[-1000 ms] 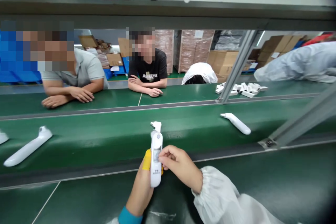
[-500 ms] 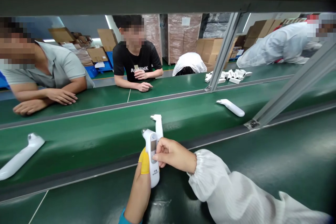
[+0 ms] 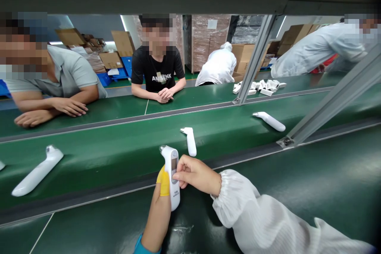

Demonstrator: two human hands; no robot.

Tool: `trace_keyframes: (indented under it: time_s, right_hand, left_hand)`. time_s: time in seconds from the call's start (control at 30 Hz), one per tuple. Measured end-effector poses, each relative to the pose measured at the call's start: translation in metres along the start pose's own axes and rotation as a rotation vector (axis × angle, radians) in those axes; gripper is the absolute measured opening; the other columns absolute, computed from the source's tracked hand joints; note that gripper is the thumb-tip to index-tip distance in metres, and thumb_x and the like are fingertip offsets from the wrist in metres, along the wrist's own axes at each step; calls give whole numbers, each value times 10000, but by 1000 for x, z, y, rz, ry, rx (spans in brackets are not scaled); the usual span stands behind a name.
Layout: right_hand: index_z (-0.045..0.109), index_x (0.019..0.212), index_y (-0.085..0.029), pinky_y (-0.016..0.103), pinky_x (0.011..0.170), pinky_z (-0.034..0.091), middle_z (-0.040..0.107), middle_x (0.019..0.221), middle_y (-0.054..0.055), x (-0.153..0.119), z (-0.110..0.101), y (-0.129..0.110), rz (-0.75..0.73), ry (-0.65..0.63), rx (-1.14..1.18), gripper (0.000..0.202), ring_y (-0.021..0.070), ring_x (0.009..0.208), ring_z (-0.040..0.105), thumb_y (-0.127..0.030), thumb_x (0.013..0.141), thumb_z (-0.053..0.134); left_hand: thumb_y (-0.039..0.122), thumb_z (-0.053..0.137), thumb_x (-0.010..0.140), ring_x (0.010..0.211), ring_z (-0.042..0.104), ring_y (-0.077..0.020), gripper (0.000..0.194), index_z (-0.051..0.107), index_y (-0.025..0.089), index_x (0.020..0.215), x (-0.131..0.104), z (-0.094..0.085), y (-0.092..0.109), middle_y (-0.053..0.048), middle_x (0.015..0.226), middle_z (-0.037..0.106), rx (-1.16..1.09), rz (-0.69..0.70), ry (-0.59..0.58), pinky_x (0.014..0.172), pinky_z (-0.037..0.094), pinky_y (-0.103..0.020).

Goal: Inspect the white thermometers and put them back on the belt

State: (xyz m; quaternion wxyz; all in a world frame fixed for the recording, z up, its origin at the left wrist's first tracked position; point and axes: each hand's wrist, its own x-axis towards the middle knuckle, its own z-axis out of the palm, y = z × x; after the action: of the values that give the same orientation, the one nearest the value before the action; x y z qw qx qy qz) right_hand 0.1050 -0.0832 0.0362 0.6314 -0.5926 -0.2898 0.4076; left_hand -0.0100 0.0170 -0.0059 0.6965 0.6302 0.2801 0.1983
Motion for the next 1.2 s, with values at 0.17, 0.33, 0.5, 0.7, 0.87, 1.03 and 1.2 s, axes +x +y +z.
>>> trace_keyframes:
  time_s: [0.17,0.33,0.5,0.7,0.87,1.03,1.2]
  right_hand:
    - [539,808,-173,246,636,503,603,690,-32,-5,1,-7,-113,7,-183,119,104,644,610,-252,823,627]
    - [535,751,-182,239,671,450,571,798,-11,-15,10,-13,-290,87,-516,89,109,711,564,-184,818,593]
    - [466,748,-192,257,661,403,540,771,-2,-13,19,-12,-357,182,-903,107,133,696,537,-93,789,476]
    - [526,807,-166,283,669,394,614,811,64,-13,-15,-18,-244,400,-1200,133,171,723,579,-108,810,406]
    - [652,846,-168,284,529,365,723,840,78,-33,20,24,-195,-323,-1420,156,217,687,658,-232,730,570]
    - [709,890,-201,256,453,335,758,908,41,-26,41,49,-90,-573,-1501,193,207,760,710,-348,842,593]
    - [726,826,-224,228,494,390,763,886,29,-18,35,52,-50,-539,-1454,184,206,758,717,-384,837,635]
  left_hand:
    - [532,555,859,1231,519,-274,513,547,258,1292,0,-1,3,-66,1293,604,-10,19,50,976,449,-353]
    - [531,540,862,1321,446,-258,486,562,265,1268,-3,3,11,-60,1378,546,74,54,99,1093,348,-346]
    - [596,480,866,1354,412,-258,564,522,254,1313,-12,13,16,-77,1400,526,162,111,98,1106,342,-333]
    - [574,311,931,1351,406,-243,571,359,289,1423,30,-29,22,-61,1466,444,375,133,260,1124,311,-378]
    - [413,484,857,1275,425,-366,584,471,105,1353,112,-61,33,-194,1231,562,863,127,304,1068,338,-462]
    - [391,580,768,1180,479,-427,533,606,100,1214,152,-55,23,-233,1196,551,974,51,365,999,363,-527]
    - [500,489,840,1342,290,-439,618,499,123,1330,157,-118,48,-223,1446,387,968,52,628,1080,213,-577]
